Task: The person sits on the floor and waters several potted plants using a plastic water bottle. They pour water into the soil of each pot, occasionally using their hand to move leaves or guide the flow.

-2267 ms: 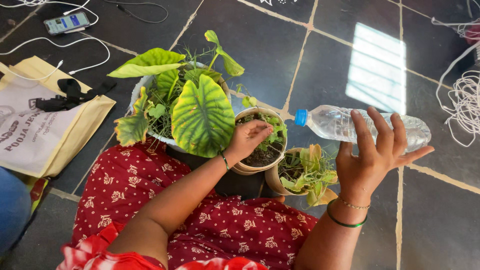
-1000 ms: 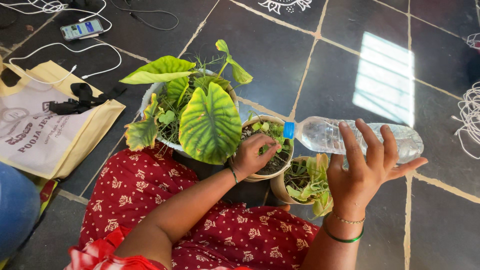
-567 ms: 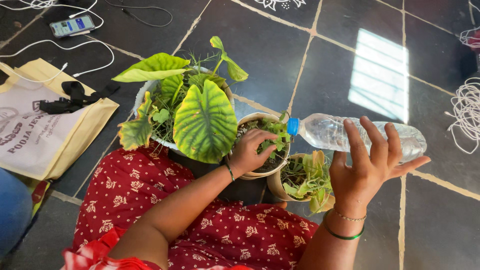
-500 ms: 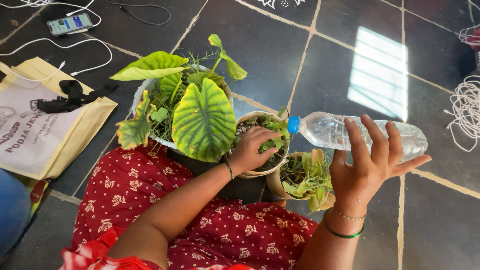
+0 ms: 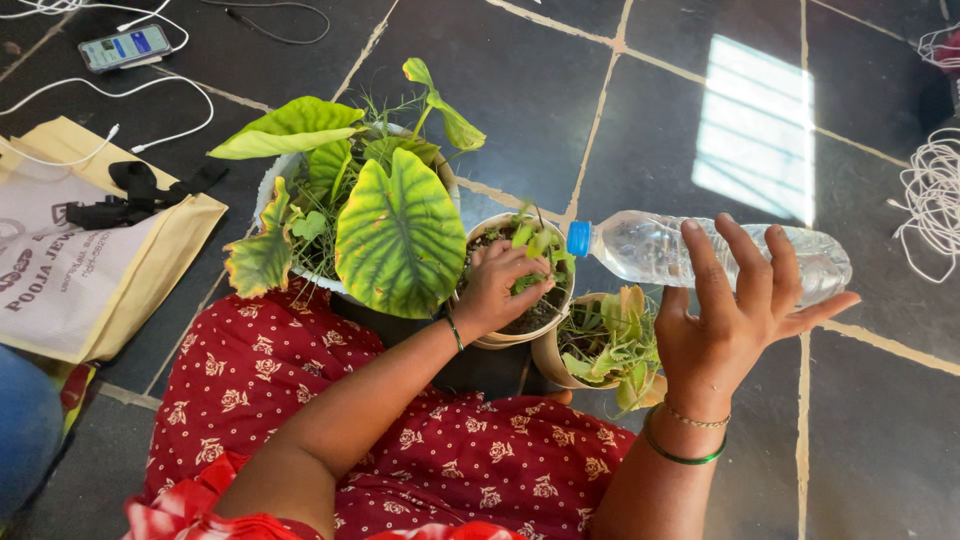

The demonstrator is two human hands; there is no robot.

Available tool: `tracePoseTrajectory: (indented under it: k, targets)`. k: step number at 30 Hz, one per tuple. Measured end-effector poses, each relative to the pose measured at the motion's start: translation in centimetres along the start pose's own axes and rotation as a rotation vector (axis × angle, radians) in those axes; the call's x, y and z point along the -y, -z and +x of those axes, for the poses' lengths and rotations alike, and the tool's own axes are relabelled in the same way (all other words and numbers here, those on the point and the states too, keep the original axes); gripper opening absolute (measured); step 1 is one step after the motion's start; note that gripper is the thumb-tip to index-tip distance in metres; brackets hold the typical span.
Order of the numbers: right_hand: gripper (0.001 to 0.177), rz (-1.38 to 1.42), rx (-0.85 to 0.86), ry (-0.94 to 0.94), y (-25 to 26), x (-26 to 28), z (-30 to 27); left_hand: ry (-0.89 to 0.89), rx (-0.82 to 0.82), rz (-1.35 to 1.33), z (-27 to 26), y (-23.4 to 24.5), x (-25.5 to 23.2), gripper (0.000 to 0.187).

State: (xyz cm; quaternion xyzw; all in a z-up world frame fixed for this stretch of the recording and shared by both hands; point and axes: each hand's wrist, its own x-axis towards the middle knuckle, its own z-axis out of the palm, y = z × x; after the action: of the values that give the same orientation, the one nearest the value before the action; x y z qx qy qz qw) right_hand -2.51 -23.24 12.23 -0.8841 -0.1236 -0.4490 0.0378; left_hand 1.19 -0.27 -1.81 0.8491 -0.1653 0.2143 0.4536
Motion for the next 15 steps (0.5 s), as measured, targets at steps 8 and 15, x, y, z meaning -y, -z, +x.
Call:
tracePoseTrajectory:
  k: [8, 15]
  targets:
    - [0.056, -0.05, -0.023, 0.039, -0.1, 0.4, 0.3, -0.012, -0.185, -0.106, -0.1, -0.5, 1.1, 0.016]
    - [0.059, -0.039, -0.024, 0.053, -0.6, 1.5, 0.4, -0.02, -0.154, -0.078, -0.2, -0.2, 0.7, 0.016]
